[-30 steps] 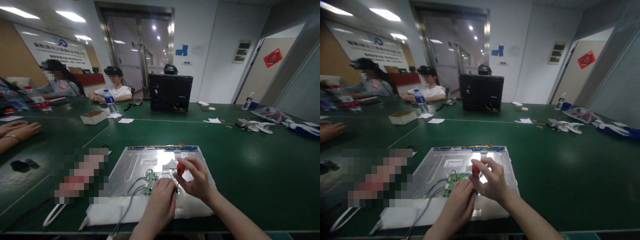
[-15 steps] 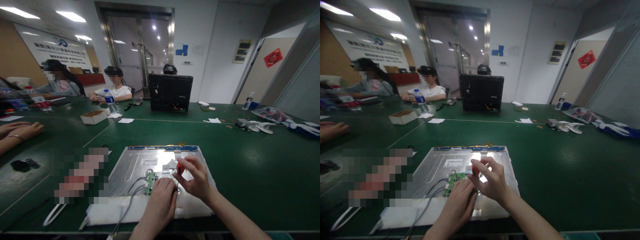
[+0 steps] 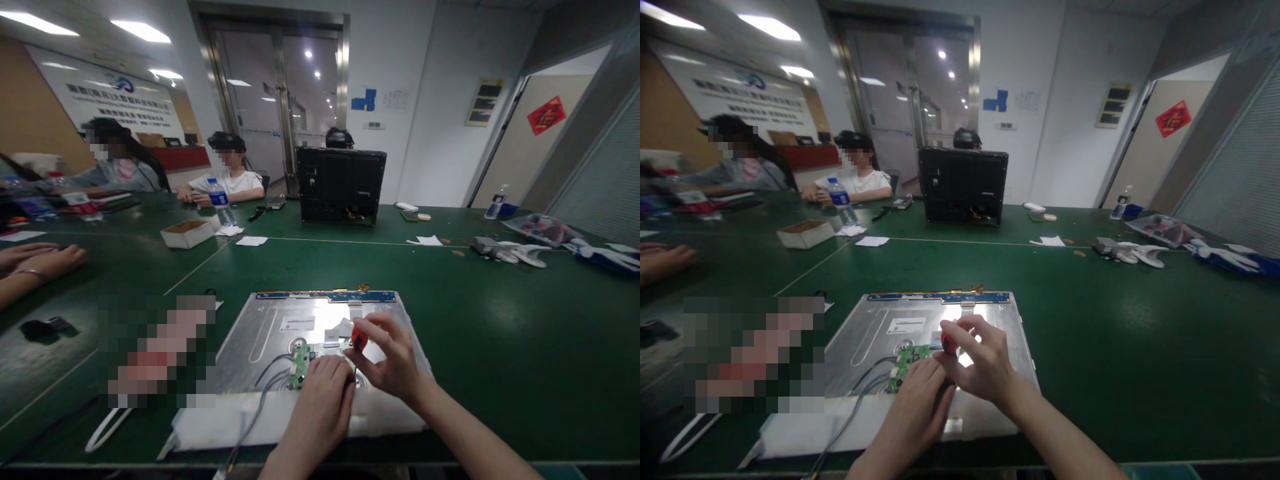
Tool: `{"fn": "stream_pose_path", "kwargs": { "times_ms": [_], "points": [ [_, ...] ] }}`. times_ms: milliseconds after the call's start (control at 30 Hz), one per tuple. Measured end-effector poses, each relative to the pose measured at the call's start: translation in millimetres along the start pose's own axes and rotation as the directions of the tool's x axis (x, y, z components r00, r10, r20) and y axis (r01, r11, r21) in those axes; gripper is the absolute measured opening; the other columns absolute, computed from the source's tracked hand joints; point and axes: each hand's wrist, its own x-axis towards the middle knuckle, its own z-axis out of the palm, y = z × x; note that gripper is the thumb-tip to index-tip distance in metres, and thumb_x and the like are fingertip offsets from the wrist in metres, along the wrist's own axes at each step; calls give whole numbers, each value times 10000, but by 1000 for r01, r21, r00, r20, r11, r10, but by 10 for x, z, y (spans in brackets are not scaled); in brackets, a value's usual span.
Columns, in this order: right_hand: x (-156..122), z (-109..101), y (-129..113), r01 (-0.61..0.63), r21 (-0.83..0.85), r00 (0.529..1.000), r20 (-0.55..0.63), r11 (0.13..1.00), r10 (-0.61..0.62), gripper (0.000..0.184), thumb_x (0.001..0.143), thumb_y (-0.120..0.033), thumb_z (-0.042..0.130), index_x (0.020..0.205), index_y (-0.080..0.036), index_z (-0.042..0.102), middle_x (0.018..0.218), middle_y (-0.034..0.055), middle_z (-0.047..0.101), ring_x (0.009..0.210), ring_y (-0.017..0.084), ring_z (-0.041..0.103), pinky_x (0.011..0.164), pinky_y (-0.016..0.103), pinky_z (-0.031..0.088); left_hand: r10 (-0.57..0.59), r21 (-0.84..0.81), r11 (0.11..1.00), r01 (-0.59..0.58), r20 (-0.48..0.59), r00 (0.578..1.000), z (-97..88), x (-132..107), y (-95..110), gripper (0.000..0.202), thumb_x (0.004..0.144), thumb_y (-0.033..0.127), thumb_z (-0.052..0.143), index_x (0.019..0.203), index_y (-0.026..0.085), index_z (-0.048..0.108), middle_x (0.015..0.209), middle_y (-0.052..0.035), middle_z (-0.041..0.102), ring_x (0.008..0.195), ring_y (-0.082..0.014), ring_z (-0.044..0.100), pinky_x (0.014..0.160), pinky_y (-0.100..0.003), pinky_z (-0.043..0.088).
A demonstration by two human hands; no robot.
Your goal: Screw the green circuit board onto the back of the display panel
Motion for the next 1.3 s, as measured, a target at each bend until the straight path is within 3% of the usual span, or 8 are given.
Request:
{"fn": "stream_pose_path", "kwargs": {
  "times_ms": [233,467,667,767,900,1067,1300],
  "points": [
    [8,-3,-27,25,-1,999,46,1000,-25,573,794,-121,500,1353,-149,375,780,47,615,620,158,561,550,284,467,11,1,1000,-11,-7,1000,-11,11,2,129,807,106,430,867,191,507,877,-57,578,849,-241,528,785,-405,415],
    [15,2,-20,-8,2,1000,-8,1000,8,469,791,-214,599,1227,-181,431,750,20,605,630,152,566,564,275,481,8,4,1000,-8,-2,1000,7,-5,-16,124,819,109,435,883,187,507,914,-66,572,877,-248,513,806,-422,399],
    [27,-26,-46,2,-32,1000,8,999,-1,523,782,-138,553,1289,-139,422,797,56,636,679,173,610,600,288,506,1,-4,1000,-1,20,1000,-5,6,-1,125,821,99,441,881,188,504,899,-53,566,874,-240,509,811,-414,393],
    [14,-30,-38,11,36,1000,-25,999,-10,574,737,-106,510,1299,-117,392,814,67,637,645,171,612,588,298,513,2,-5,1000,-2,27,1000,-16,10,1,119,823,96,439,863,189,500,886,-49,567,864,-238,512,801,-407,395],
    [4,-31,-18,5,134,1000,-23,991,-2,490,721,-106,518,1201,-156,430,813,56,612,637,164,594,569,297,501,4,-5,1000,-4,20,1000,-13,14,1,123,818,95,441,861,193,502,881,-48,573,860,-237,520,798,-404,397],
    [25,-35,-26,5,10,999,-53,1000,-4,433,762,-193,641,1170,-196,495,848,60,595,732,180,602,601,292,511,15,5,1000,-14,-22,1000,14,3,-12,133,820,112,440,898,194,510,909,-60,578,863,-241,520,797,-404,401],
    [45,-38,-49,28,27,999,-21,999,-28,548,750,-103,504,1290,-137,419,812,64,631,705,186,616,612,310,515,7,9,1000,-7,0,1000,-4,6,-6,124,816,106,434,846,195,514,862,-48,575,846,-230,525,794,-394,408]
  ]
}}
